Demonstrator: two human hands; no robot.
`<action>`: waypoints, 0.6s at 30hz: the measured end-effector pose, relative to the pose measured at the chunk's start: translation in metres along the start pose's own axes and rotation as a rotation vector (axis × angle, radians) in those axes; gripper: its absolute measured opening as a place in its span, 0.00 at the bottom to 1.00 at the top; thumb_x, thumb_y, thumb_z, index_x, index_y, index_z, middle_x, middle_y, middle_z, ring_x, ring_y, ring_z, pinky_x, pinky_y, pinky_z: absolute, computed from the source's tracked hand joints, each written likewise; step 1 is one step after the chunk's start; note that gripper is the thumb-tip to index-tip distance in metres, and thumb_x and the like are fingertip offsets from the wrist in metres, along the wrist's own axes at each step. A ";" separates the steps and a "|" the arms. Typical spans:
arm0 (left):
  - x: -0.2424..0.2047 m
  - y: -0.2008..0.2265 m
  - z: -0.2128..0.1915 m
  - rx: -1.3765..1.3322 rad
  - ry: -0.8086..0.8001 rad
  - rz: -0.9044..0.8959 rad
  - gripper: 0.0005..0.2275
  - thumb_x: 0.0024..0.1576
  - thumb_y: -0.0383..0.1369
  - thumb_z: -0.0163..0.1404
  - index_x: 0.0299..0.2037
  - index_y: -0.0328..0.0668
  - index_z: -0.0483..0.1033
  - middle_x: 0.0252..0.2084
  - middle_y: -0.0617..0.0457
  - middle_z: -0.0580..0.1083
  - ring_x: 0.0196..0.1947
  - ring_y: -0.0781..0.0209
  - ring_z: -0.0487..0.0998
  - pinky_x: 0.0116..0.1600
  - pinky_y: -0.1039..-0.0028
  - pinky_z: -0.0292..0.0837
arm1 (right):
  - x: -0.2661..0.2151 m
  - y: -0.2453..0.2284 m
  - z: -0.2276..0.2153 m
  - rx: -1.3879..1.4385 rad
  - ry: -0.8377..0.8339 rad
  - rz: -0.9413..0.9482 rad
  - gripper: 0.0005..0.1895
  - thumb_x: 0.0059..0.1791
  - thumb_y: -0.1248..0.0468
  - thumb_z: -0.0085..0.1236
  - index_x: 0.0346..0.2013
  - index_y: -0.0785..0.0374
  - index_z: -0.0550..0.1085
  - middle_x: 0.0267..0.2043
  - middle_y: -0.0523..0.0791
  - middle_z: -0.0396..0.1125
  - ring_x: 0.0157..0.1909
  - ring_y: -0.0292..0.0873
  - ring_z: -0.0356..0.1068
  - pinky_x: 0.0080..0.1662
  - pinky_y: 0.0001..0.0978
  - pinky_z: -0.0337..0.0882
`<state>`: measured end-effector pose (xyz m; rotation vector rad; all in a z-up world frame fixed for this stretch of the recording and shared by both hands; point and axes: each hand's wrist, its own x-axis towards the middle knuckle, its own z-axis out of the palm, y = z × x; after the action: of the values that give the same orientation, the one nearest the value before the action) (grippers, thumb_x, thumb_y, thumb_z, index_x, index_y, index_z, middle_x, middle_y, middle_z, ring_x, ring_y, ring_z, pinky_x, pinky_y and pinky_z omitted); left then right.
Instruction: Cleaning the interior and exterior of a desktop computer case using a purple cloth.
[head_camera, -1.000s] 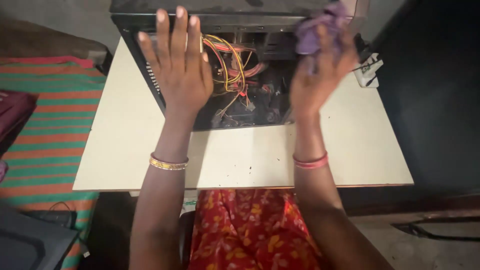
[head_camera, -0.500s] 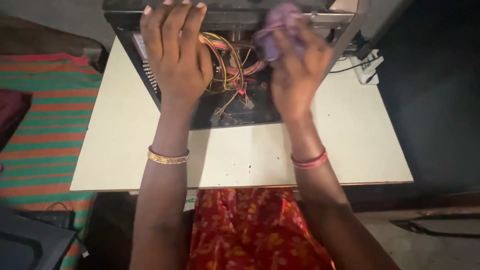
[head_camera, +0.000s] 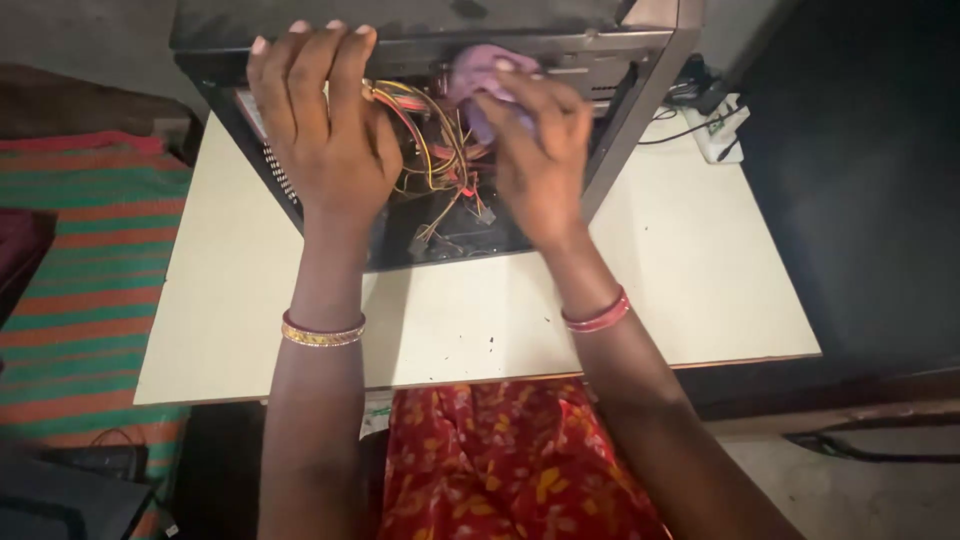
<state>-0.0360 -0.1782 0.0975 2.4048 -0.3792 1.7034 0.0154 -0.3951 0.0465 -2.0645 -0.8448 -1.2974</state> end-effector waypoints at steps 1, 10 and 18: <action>0.000 -0.001 -0.001 -0.010 -0.015 -0.005 0.20 0.59 0.26 0.50 0.63 0.36 0.74 0.63 0.46 0.69 0.68 0.43 0.66 0.78 0.48 0.54 | -0.004 0.008 0.000 0.001 0.025 -0.010 0.25 0.47 0.77 0.59 0.56 0.55 0.79 0.66 0.40 0.63 0.66 0.48 0.59 0.68 0.42 0.62; -0.004 0.002 0.002 0.022 -0.017 -0.022 0.21 0.59 0.23 0.48 0.64 0.36 0.74 0.65 0.46 0.69 0.70 0.44 0.65 0.77 0.51 0.51 | -0.023 0.002 -0.007 -0.062 0.093 0.321 0.26 0.47 0.76 0.55 0.61 0.59 0.76 0.64 0.50 0.62 0.65 0.56 0.58 0.66 0.47 0.62; -0.002 0.001 -0.003 0.021 -0.031 -0.014 0.21 0.58 0.24 0.48 0.63 0.36 0.75 0.63 0.46 0.70 0.69 0.44 0.66 0.78 0.50 0.52 | -0.034 0.013 -0.006 0.037 0.055 0.248 0.22 0.52 0.77 0.54 0.58 0.56 0.78 0.63 0.47 0.63 0.66 0.52 0.60 0.65 0.41 0.64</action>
<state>-0.0397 -0.1781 0.0970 2.4456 -0.3494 1.6742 0.0111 -0.4152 0.0162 -2.0211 -0.5624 -1.1883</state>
